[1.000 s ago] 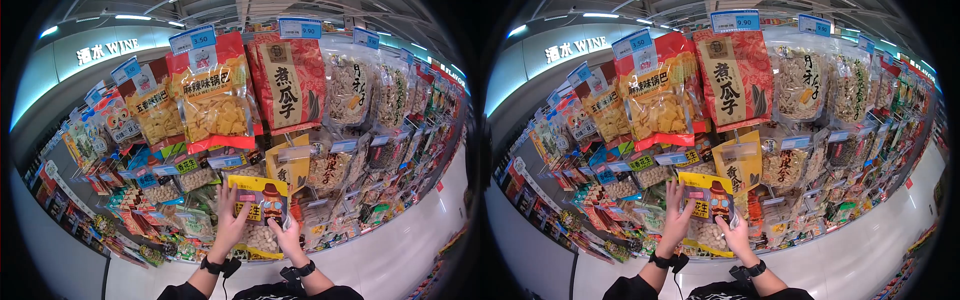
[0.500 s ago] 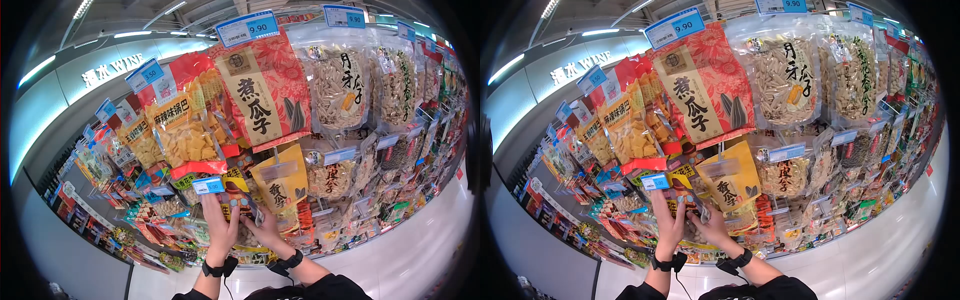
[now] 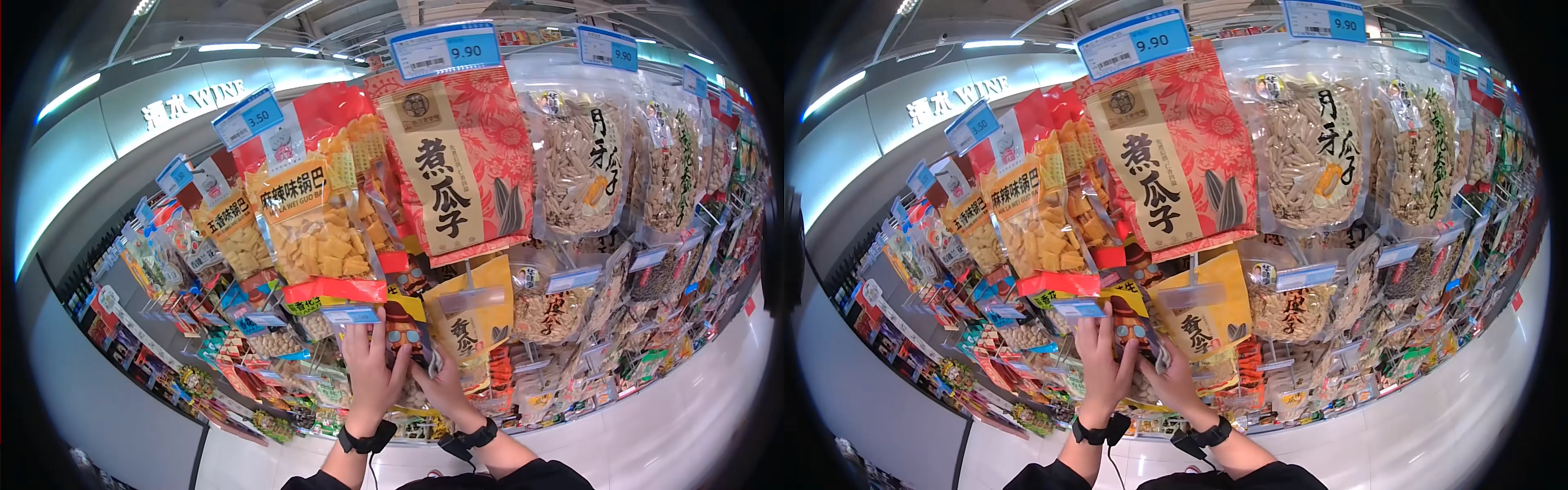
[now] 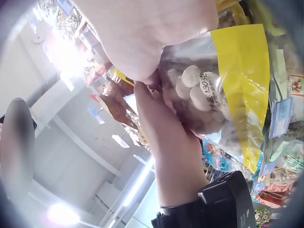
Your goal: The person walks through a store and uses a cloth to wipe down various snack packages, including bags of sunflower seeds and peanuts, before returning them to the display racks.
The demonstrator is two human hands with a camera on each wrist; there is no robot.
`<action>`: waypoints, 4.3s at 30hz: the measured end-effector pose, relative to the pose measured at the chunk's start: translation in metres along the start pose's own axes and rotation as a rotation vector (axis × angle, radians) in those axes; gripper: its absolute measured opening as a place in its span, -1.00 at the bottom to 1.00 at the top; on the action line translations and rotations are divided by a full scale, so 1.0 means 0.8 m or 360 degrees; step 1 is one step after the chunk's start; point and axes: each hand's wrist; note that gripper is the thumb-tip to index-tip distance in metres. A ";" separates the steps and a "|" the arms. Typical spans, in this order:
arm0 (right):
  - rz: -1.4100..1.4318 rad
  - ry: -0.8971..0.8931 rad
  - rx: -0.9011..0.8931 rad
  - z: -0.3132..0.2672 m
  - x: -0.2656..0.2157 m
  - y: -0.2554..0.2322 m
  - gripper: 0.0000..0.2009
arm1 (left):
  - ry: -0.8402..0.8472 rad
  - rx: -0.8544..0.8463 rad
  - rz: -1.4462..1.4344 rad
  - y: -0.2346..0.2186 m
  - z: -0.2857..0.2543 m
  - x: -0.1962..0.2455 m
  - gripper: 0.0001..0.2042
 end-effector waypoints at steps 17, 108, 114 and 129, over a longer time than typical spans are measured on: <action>0.0008 -0.0008 0.0137 -0.006 0.000 0.024 -0.54 | 0.0051 0.0066 -0.0299 0.001 0.014 -0.034 -0.41; -0.2103 -0.0949 0.0677 -0.132 -0.166 -0.048 -0.62 | -0.0941 -0.0807 -0.2725 0.048 -0.029 0.024 -0.71; -0.2613 -0.0763 0.0141 -0.090 -0.139 -0.014 -0.54 | -0.0867 -0.0677 -0.2596 0.056 -0.034 0.029 -0.73; -0.2387 -0.0779 0.0473 -0.156 -0.126 -0.038 -0.62 | -0.0646 -0.0629 -0.2331 0.030 -0.044 0.074 -0.67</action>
Point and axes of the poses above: each hand's wrist, its own z-axis towards the middle knuckle, its own y-axis out of the palm, x = y × z, and after that the axes turned 4 degrees about z, right-handed
